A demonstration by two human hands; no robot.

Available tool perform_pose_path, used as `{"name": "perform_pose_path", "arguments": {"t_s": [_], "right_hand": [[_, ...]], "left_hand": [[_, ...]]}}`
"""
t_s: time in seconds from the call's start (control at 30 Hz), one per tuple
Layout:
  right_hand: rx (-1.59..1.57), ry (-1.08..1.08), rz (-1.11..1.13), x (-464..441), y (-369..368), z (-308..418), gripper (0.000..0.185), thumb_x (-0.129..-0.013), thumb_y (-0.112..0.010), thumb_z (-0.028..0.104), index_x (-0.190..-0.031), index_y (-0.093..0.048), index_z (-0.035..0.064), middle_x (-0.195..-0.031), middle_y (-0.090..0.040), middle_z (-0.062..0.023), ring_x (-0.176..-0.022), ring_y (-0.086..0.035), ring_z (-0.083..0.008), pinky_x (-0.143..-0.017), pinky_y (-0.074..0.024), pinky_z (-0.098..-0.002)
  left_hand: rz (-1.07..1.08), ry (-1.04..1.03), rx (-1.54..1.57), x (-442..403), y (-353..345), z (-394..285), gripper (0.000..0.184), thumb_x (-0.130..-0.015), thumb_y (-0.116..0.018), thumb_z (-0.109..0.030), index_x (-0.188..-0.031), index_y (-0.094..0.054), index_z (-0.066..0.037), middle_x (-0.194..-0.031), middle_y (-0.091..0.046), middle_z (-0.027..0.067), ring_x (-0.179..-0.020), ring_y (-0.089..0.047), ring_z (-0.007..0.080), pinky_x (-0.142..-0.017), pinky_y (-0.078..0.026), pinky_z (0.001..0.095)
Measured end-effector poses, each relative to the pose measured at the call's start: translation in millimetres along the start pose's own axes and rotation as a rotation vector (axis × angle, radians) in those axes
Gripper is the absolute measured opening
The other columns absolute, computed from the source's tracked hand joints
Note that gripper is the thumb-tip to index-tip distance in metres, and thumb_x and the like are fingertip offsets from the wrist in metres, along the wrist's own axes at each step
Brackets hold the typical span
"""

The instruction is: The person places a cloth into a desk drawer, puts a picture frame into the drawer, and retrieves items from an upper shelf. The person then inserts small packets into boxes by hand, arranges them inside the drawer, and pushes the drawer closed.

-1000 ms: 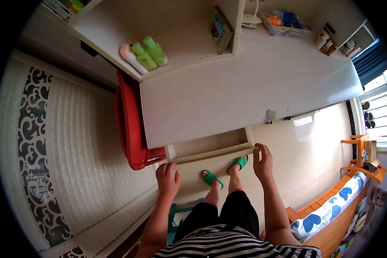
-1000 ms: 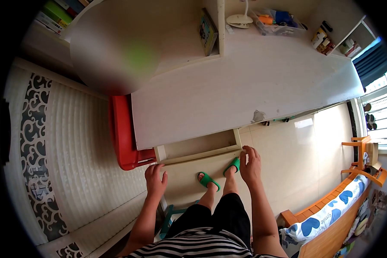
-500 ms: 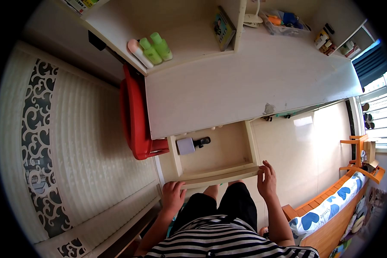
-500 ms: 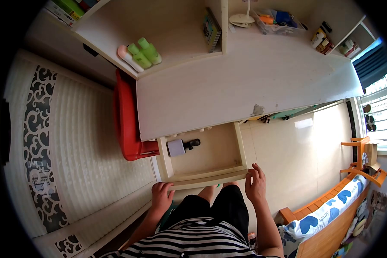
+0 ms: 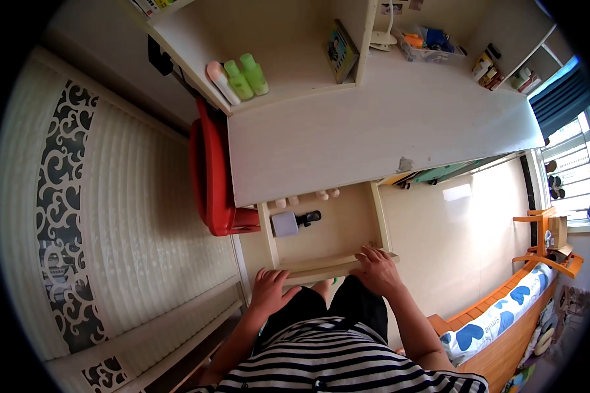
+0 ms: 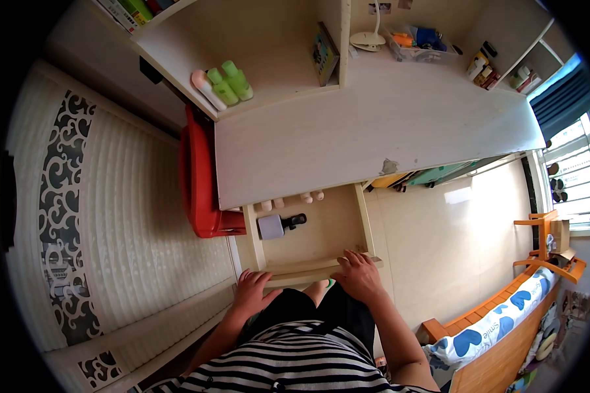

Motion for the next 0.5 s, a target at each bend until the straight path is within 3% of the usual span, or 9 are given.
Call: {"name": "perform_pose_path", "arguments": {"t_s": [0.33,0.5], "right_hand": [[-0.028,-0.001,0.159,-15,0,5,0.051,-0.075,-0.064,0.042,-0.110,-0.058,0.0046,-0.113,-0.059,-0.0163,-0.103,-0.057,-0.0309,-0.094,-0.0393,-0.0393],[-0.131,-0.038,0.123,-45,-19,13,0.041,-0.080,-0.061,0.032,-0.111,-0.057,0.0038,-0.113,-0.058,-0.0170,-0.104,-0.056,-0.0317,-0.093,-0.0405,-0.0393]], "left_hand": [[0.111,0.014,-0.004,-4,-11,9,0.046,-0.075,-0.068,-0.026,-0.113,-0.055,-0.002,-0.102,-0.060,0.0137,-0.095,-0.055,0.0318,-0.086,-0.044,0.0392],[0.091,0.010,0.019,-1,-14,12,0.045,-0.074,-0.068,-0.023,-0.112,-0.056,-0.004,-0.103,-0.060,0.0136,-0.095,-0.055,0.0316,-0.085,-0.044,0.0395]]}}
Point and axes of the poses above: each hand's wrist, its own x-axis away from the middle knuckle, its own y-axis out of the back of the hand, z = x × y, the point moved 4 cm from there along -x, towards the middle knuckle
